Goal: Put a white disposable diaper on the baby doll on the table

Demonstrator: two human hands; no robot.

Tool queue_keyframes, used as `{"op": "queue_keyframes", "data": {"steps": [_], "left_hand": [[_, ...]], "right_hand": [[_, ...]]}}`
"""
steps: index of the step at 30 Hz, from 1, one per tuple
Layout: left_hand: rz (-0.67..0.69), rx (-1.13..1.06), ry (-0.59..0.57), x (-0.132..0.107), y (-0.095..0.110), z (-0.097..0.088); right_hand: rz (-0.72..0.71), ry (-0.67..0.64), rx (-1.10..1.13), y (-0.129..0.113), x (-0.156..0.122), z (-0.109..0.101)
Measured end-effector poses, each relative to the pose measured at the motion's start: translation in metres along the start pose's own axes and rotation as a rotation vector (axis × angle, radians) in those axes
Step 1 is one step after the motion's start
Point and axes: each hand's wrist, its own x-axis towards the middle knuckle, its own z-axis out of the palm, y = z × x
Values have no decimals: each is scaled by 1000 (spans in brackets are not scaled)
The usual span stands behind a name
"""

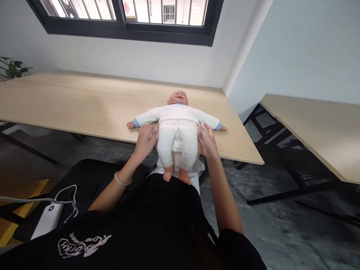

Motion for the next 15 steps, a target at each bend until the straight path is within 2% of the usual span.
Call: {"op": "queue_keyframes", "data": {"steps": [2,6,10,12,15], "left_hand": [[-29,-45,-92,23,-9,7],[-150,-202,-85,50,-26,22],[-93,-218,-129,59,-40,28],[-89,-221,-101,64,-47,30],[-135,-225,5,73,-54,36]], "right_hand": [[18,-28,44,-2,1,2],[-26,-93,44,-2,6,9],[-59,-127,-17,3,24,17],[-33,-161,-39,5,34,20],[-7,-155,-51,7,42,23]]}}
